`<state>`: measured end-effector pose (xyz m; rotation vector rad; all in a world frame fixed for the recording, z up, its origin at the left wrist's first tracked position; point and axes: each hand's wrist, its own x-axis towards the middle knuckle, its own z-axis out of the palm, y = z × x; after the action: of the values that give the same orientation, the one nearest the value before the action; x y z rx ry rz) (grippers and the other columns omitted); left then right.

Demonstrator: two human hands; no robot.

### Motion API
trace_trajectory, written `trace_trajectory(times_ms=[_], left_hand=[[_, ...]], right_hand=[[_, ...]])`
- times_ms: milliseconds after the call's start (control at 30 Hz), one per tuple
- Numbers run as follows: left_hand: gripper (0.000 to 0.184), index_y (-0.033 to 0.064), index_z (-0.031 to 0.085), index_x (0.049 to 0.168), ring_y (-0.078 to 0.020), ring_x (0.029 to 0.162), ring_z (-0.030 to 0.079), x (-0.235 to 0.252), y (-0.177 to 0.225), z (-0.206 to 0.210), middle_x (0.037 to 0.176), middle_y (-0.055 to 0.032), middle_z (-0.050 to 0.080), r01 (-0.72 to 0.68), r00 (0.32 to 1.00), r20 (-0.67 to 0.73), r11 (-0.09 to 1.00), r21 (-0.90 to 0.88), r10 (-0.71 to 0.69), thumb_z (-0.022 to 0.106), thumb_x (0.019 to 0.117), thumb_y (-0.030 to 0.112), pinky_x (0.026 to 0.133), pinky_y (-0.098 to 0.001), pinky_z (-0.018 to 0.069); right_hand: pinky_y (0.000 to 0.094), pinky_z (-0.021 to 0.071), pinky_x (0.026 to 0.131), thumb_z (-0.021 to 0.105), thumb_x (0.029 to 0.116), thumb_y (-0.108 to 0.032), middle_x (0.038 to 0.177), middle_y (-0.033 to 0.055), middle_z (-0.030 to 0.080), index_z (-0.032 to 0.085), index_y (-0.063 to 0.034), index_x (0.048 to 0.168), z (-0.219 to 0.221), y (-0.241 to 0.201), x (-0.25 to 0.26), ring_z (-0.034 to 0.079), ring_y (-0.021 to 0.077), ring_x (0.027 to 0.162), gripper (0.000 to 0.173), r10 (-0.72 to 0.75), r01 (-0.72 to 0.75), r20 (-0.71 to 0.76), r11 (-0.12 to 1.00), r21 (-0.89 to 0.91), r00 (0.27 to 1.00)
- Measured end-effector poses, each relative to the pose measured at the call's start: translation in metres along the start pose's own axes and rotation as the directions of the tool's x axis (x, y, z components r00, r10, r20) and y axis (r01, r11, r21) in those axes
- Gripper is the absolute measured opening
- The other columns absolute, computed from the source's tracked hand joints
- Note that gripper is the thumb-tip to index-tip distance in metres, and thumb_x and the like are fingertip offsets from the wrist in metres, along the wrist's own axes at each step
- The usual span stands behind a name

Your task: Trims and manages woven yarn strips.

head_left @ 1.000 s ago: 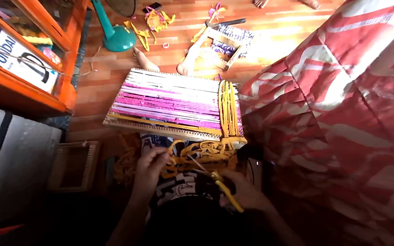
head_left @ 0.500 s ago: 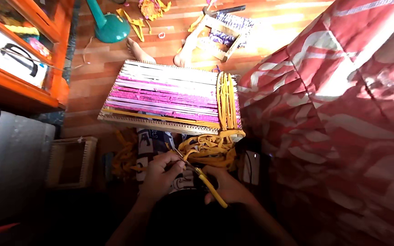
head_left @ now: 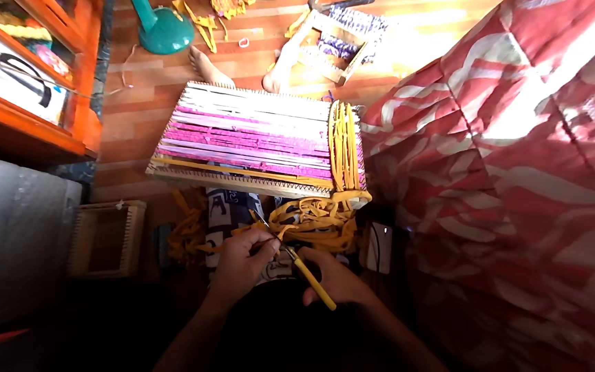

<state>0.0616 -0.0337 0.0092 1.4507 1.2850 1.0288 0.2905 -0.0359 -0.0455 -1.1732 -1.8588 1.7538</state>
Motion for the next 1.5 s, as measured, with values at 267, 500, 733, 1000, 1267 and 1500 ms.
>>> trace_trajectory(times_ms=[267, 500, 733, 1000, 1267, 1500], left_hand=[[0.019, 0.0027, 0.070, 0.107, 0.0028, 0.085, 0.067, -0.004, 0.003, -0.003, 0.096, 0.0021, 0.073, 0.034, 0.999, -0.002, 0.999, -0.005, -0.034, 0.066, 0.0919, 0.014, 0.077, -0.0150, 0.0563], [0.012, 0.0025, 0.072, 0.096, 0.0048, 0.076, 0.063, -0.004, -0.006, -0.002, 0.086, 0.0034, 0.070, -0.057, 0.998, -0.033, 0.998, -0.004, 0.057, 0.063, 0.0931, 0.011, 0.070, -0.0123, 0.0532], [0.010, 0.0025, 0.070, 0.087, 0.0078, 0.067, 0.057, -0.003, -0.005, 0.006, 0.078, 0.0063, 0.066, -0.088, 0.990, -0.114, 0.996, -0.024, 0.085, 0.061, 0.0896, 0.006, 0.062, -0.0089, 0.0480], [0.010, 0.0030, 0.068, 0.084, 0.0079, 0.066, 0.057, -0.005, -0.002, 0.009, 0.075, 0.0068, 0.064, -0.081, 0.984, -0.157, 0.997, -0.015, 0.078, 0.060, 0.0892, 0.004, 0.061, -0.0086, 0.0473], [0.010, 0.0024, 0.068, 0.084, 0.0079, 0.067, 0.057, -0.005, -0.003, 0.010, 0.077, 0.0062, 0.065, -0.096, 0.979, -0.181, 0.995, 0.001, 0.095, 0.059, 0.0890, 0.005, 0.062, -0.0085, 0.0476], [0.010, 0.0015, 0.068, 0.083, 0.0082, 0.068, 0.057, -0.006, -0.004, 0.012, 0.077, 0.0057, 0.065, -0.138, 0.968, -0.211, 0.990, -0.003, 0.134, 0.059, 0.0881, 0.003, 0.061, -0.0085, 0.0482]], right_hand=[[0.0149, 0.0444, 0.059, 0.071, 0.0642, -0.085, 0.078, -0.0077, 0.059, 0.063, -0.0025, 0.105, 0.003, 0.004, 0.001, 0.052, -0.0042, 0.066, 0.092, -0.054, 0.056, -0.026, 0.995, 0.077, 0.998], [0.0149, 0.0444, 0.060, 0.073, 0.0615, -0.084, 0.079, -0.0082, 0.058, 0.062, -0.0025, 0.106, 0.005, 0.000, 0.002, 0.052, -0.0045, 0.067, 0.094, 0.006, -0.007, 0.012, 0.997, 0.078, 1.000], [0.0141, 0.0427, 0.058, 0.071, 0.0606, -0.087, 0.077, -0.0091, 0.057, 0.062, -0.0036, 0.103, 0.006, 0.001, 0.004, 0.050, -0.0053, 0.065, 0.094, -0.017, 0.014, 0.035, 0.997, 0.074, 0.999], [0.0147, 0.0406, 0.055, 0.068, 0.0558, -0.091, 0.073, -0.0104, 0.055, 0.062, -0.0056, 0.099, 0.009, -0.002, 0.004, 0.048, -0.0053, 0.061, 0.096, 0.003, -0.005, 0.017, 0.997, 0.079, 1.000], [0.0138, 0.0390, 0.053, 0.070, 0.0553, -0.090, 0.069, -0.0120, 0.053, 0.063, -0.0067, 0.093, 0.013, -0.002, 0.004, 0.046, -0.0066, 0.059, 0.092, -0.010, 0.014, -0.040, 0.996, 0.084, 0.999], [0.0149, 0.0373, 0.054, 0.076, 0.0609, -0.081, 0.068, -0.0101, 0.053, 0.063, -0.0062, 0.088, 0.012, -0.004, 0.003, 0.046, -0.0053, 0.059, 0.081, 0.001, 0.001, -0.075, 1.000, 0.018, 0.997]])
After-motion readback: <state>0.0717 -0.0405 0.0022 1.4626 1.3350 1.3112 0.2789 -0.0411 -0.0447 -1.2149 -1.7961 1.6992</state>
